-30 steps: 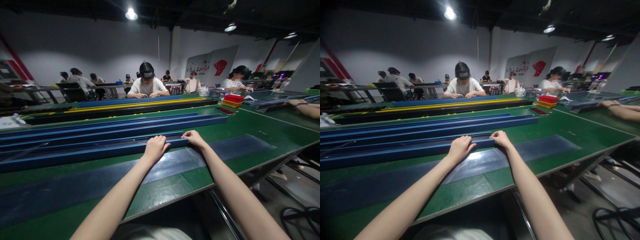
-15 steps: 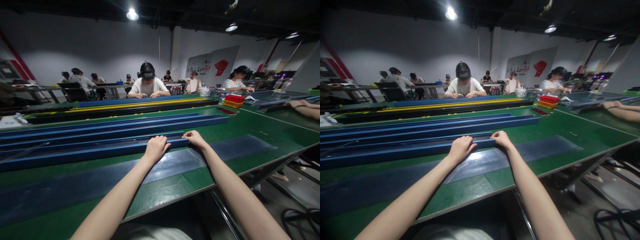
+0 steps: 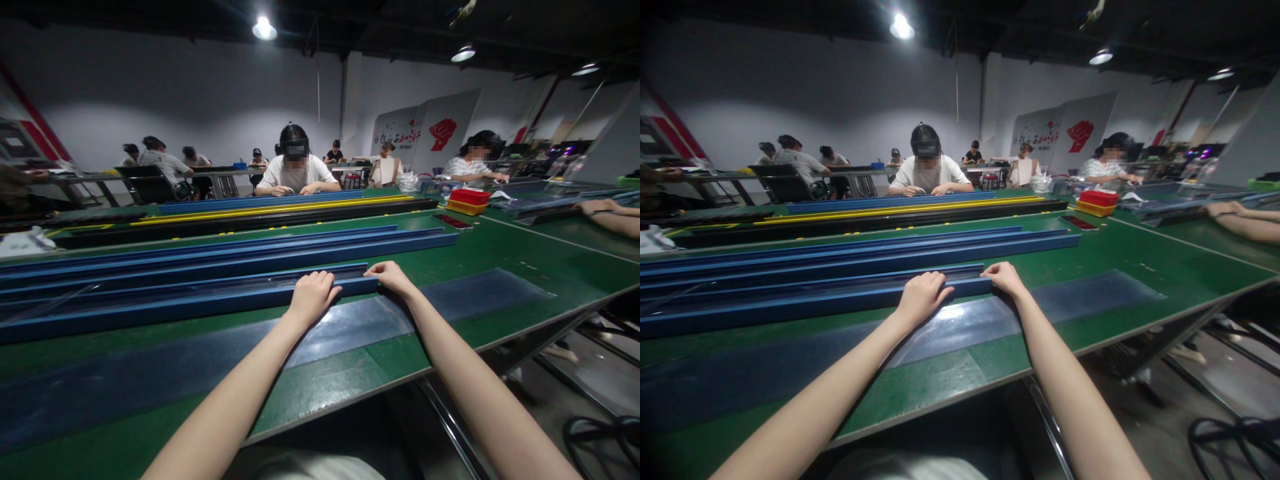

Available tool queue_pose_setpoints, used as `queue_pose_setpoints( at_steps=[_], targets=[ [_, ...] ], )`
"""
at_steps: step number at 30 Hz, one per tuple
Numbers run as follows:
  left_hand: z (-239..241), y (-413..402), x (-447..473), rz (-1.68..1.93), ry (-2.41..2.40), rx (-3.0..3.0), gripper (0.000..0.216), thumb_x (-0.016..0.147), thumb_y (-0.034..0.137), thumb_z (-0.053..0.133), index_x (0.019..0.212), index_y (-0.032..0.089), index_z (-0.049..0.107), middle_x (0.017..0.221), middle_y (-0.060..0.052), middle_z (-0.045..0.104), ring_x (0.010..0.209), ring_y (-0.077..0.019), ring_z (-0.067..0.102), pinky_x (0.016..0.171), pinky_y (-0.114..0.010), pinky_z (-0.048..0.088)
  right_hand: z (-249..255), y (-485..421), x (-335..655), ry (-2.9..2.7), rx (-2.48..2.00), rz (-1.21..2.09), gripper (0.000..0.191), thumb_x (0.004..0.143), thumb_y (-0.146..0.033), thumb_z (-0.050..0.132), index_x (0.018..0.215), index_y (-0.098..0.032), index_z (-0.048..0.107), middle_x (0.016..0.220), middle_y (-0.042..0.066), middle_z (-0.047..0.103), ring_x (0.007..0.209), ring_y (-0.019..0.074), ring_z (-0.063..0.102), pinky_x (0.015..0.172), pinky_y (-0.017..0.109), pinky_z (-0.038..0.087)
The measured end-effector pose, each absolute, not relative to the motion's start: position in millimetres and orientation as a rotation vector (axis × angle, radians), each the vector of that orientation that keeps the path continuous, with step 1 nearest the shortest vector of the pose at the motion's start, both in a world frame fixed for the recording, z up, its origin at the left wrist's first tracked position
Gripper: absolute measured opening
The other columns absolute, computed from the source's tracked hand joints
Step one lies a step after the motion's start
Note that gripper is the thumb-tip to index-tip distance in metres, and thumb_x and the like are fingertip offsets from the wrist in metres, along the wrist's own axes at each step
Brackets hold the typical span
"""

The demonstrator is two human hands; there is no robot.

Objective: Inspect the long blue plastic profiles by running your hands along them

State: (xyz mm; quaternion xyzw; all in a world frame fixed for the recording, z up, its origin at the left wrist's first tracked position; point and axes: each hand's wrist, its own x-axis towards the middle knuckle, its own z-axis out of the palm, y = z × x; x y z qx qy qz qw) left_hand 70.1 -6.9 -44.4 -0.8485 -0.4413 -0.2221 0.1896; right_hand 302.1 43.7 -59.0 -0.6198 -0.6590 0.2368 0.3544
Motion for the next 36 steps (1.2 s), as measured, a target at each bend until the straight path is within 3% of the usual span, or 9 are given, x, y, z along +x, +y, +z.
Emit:
queue_pose_setpoints(
  at_steps=[12, 19, 28, 36],
  targets=[
    [-32, -12, 68, -0.481, -1.288, -2.476, 0.022, 0.087, 0.036, 0.044, 0.087, 0.017, 0.054, 0.086, -0.006, 0.062, 0.083, -0.0185, 0.056, 0.066, -0.028, 0.039, -49, 36, 298, -1.647, -1.652, 0.515, 0.023, 0.069, -0.031, 0.049, 0.07, -0.015, 0.066, 0.06, 0.002, 0.062, 0.052, 0.0112, 0.053, 0.05, 0.021, 0.038],
    [-20, -17, 56, -0.327, -1.378, -2.503, 0.017, 0.084, 0.034, 0.05, 0.087, 0.018, 0.056, 0.087, -0.006, 0.064, 0.083, -0.0197, 0.059, 0.067, -0.028, 0.041, -37, 21, 289, -1.641, -1.66, 0.051, 0.026, 0.078, -0.035, 0.043, 0.075, -0.02, 0.064, 0.069, 0.002, 0.065, 0.062, 0.0137, 0.056, 0.056, 0.022, 0.035],
    [-10, -16, 26, -0.212, -1.491, -2.476, 0.024, 0.078, 0.041, 0.057, 0.087, 0.019, 0.057, 0.09, -0.005, 0.065, 0.085, -0.0209, 0.061, 0.065, -0.027, 0.043, -27, 1, 233, -2.05, -1.527, -0.443, 0.04, 0.086, -0.034, 0.036, 0.058, -0.018, 0.059, 0.066, 0.005, 0.064, 0.063, 0.0124, 0.055, 0.053, 0.023, 0.024],
    [-15, -12, 18, -0.217, -1.482, -2.473, 0.027, 0.077, 0.045, 0.055, 0.084, 0.019, 0.06, 0.087, -0.005, 0.065, 0.083, -0.0204, 0.061, 0.064, -0.026, 0.043, -28, 11, 189, -2.166, -1.496, -0.549, 0.045, 0.086, -0.033, 0.033, 0.062, -0.015, 0.066, 0.066, 0.01, 0.067, 0.057, 0.0148, 0.057, 0.05, 0.027, 0.022]
  ],
)
